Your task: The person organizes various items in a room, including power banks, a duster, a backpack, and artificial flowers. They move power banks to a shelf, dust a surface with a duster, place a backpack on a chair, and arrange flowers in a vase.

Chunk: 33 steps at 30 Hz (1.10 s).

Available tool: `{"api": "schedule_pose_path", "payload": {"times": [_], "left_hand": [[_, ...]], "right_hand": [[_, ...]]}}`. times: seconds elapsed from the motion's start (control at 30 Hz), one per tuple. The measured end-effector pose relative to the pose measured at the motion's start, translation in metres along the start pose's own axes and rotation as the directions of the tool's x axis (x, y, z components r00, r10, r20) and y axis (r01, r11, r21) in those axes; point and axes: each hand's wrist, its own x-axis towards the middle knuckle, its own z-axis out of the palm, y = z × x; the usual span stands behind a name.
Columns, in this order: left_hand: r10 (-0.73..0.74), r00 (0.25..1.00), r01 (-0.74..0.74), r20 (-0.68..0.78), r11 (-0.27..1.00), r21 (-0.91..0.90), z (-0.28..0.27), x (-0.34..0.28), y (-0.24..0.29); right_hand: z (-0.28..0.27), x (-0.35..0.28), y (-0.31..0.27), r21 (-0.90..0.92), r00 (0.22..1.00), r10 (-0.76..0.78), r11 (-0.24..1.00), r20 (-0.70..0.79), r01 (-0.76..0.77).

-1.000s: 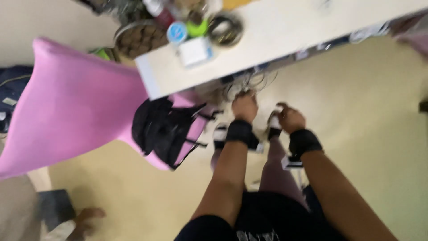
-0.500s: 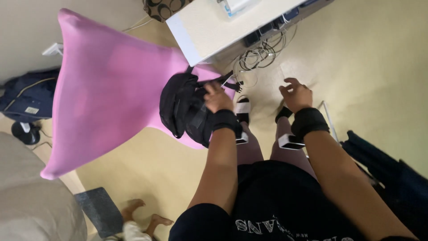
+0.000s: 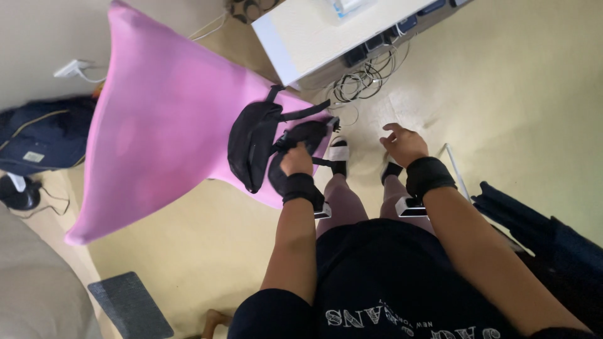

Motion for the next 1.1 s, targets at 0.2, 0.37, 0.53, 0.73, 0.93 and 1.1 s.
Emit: {"api": "schedule_pose_path", "payload": {"times": [0.2,0.37,0.53,0.73,0.93,1.1], "left_hand": [[0.428,0.895,-0.432,-0.123,0.902,-0.005,-0.024,-0.034,0.030],[0.592,0.783,-0.603,-0.191,0.798,-0.004,-0.082,-0.063,0.080],[0.713,0.645,-0.736,-0.273,0.676,0.026,-0.107,-0.072,0.124],[0.766,0.635,-0.769,-0.099,0.639,0.012,-0.125,-0.084,0.166],[0.834,0.526,-0.848,-0.168,0.529,-0.030,-0.126,-0.087,0.192],[0.856,0.469,-0.876,-0.215,0.483,0.010,-0.122,-0.073,0.201]], "right_hand": [[0.000,-0.009,-0.032,-0.099,0.965,-0.248,0.962,0.078,0.255],[0.003,-0.019,-0.027,-0.134,0.933,-0.346,0.925,0.096,0.356],[-0.028,-0.032,-0.019,-0.180,0.984,-0.168,0.968,0.054,0.175],[-0.013,-0.026,0.039,-0.029,0.997,-0.078,0.996,0.026,0.079],[0.002,-0.027,0.064,0.075,0.998,0.057,0.996,0.005,-0.057],[-0.007,-0.021,0.051,0.295,0.984,0.174,0.940,0.022,-0.173]]}}
